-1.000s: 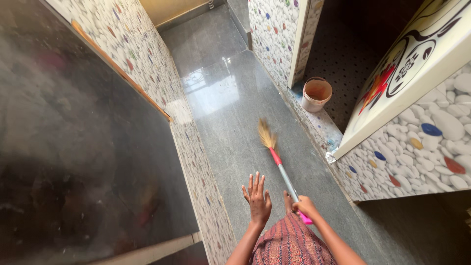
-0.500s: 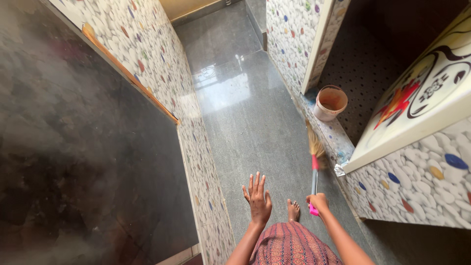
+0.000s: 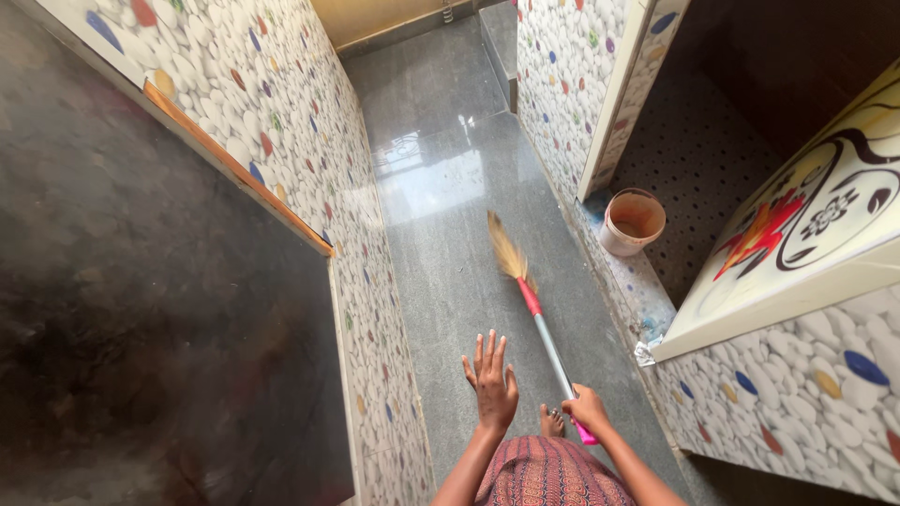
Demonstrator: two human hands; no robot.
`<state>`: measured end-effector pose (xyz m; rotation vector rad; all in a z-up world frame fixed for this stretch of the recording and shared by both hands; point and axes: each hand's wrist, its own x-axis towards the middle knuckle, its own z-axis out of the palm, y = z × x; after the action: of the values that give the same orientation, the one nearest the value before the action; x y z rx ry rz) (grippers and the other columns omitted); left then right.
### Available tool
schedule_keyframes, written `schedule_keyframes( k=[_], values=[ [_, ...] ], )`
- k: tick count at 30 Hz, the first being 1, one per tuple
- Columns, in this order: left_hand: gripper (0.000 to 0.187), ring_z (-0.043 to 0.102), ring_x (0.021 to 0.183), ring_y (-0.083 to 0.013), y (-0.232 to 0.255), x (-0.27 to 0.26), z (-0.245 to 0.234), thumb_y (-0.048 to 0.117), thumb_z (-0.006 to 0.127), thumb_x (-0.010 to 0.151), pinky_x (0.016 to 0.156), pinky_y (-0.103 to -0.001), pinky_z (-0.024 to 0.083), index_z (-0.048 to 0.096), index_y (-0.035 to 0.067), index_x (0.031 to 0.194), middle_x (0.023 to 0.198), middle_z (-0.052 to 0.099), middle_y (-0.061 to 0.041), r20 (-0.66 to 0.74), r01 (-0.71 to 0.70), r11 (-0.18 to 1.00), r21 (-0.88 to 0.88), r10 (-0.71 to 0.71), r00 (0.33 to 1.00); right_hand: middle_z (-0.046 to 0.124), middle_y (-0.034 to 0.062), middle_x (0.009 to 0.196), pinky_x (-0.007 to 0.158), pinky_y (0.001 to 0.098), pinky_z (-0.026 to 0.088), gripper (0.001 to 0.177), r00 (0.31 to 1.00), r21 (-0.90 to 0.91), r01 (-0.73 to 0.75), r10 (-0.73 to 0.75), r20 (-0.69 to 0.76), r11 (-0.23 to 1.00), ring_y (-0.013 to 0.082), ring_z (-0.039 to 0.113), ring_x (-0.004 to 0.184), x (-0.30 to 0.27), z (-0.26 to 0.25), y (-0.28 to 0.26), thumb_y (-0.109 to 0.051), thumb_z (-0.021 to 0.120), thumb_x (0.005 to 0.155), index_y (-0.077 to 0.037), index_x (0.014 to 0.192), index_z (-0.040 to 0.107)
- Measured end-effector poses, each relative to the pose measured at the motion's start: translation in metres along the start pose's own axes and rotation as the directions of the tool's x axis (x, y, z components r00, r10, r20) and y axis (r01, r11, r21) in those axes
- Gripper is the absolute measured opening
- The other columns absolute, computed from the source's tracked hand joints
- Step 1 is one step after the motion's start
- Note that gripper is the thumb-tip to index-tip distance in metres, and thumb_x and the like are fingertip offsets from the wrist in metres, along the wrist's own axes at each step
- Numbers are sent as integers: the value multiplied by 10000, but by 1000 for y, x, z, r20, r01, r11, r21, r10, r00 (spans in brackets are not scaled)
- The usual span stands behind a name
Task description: The person sweeps the floor in a narrow hallway using a broom.
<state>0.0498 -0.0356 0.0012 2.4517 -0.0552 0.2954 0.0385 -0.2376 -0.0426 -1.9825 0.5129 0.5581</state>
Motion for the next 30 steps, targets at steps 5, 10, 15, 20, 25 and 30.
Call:
schedule_keyframes(
  k=[5,10,15,20,25,30],
  values=[
    [619,168,1550,-214,5,1,11,63,600,921,1238,-589,-42,438,150,1512,1649,336,-20,-15,36,999,17,-36,999,716,134,656,456,354,528,281,991,139,-27,45,-126,990,205,666,479,10,-18,-14,-59,734,701,-50,977,680],
    [621,163,1548,-214,14,-2,23,65,604,915,1238,-584,-43,438,154,1507,1642,335,-18,-13,96,995,15,-96,995,695,166,661,450,360,515,162,978,151,-130,152,-142,980,224,679,494,62,-38,10,-71,753,732,55,797,675],
    [633,168,1548,-212,18,1,34,58,602,909,1239,-583,-37,438,159,1513,1650,324,-23,-54,120,992,37,-118,991,682,162,655,424,361,522,177,984,87,-180,179,26,980,248,665,484,110,-38,35,-31,767,713,86,773,649],
    [629,180,1552,-202,21,11,40,60,603,911,1251,-584,-27,440,174,1508,1657,327,-2,-58,148,989,24,-147,987,632,123,644,404,327,490,155,982,137,-31,4,187,990,180,597,453,124,-53,26,-25,718,732,65,808,617],
    [632,182,1546,-210,24,16,40,60,608,907,1241,-595,-24,444,173,1507,1645,337,-11,-92,153,987,55,-148,985,630,104,630,391,311,457,128,987,140,-15,-7,160,990,172,564,449,89,-57,-8,-23,690,742,-41,854,631],
    [635,180,1548,-227,24,16,35,63,609,898,1235,-601,-20,443,161,1503,1641,336,-32,-100,188,980,59,-182,978,589,96,626,366,287,405,100,947,513,-293,170,274,807,148,518,443,61,-18,-22,-18,643,834,81,834,629]
  ],
)
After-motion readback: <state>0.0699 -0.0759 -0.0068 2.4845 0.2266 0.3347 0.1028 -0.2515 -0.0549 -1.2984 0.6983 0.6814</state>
